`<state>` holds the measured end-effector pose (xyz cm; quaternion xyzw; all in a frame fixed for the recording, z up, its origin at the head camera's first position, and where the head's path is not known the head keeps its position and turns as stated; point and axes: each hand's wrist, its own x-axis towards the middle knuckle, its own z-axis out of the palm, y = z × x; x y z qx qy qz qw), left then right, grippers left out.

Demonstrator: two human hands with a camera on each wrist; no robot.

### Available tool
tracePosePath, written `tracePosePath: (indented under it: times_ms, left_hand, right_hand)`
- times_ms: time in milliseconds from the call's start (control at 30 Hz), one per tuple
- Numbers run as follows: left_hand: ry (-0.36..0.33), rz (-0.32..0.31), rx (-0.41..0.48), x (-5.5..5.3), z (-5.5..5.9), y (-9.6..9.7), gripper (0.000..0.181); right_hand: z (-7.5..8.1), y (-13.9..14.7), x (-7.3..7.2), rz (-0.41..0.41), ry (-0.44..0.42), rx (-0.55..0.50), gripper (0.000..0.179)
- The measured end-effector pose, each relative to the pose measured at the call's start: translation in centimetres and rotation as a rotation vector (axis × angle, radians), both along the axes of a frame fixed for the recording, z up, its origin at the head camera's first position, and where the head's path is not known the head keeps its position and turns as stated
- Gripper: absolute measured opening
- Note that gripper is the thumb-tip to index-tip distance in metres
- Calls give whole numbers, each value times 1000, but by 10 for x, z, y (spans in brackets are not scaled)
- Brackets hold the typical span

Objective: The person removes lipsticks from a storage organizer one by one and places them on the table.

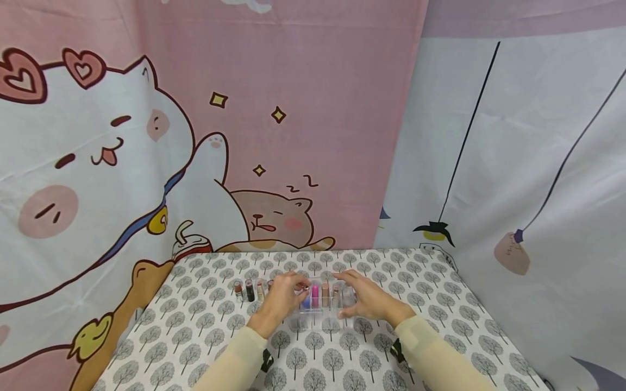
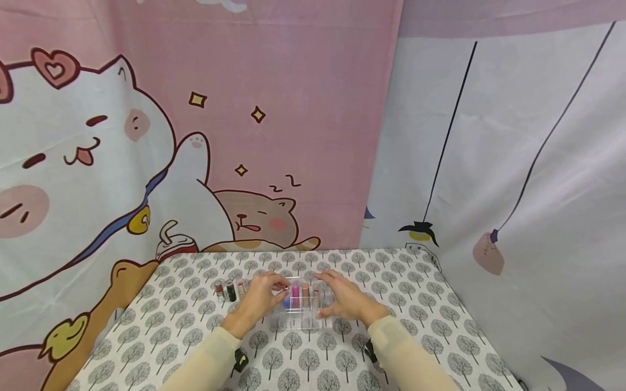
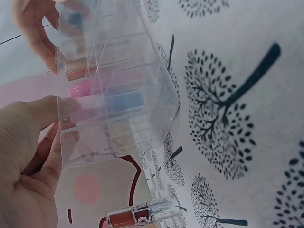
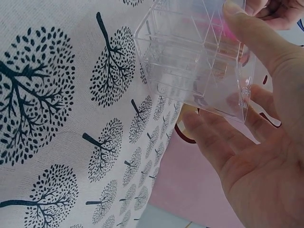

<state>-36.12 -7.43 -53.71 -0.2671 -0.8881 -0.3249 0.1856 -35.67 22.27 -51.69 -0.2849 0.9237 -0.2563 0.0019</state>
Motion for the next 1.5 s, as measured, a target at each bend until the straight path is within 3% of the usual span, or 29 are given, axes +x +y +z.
tracePosePath:
  times_ms: [367, 733, 1300, 1500]
  left_hand:
    - [-67, 21, 108, 2, 5, -1, 19]
    - [-127, 44, 133, 2, 12, -2, 19]
    - [-76, 23, 164, 7, 20, -3, 15]
    - [-24, 8, 196, 8, 25, -5, 17]
  right_hand:
    - [-1, -1, 0, -3, -2, -4, 110]
    - [-2, 0, 0, -9, 1, -3, 108]
    - [-4, 1, 0, 1, -3, -8, 112]
    - [-1, -1, 1, -4, 1, -2, 113]
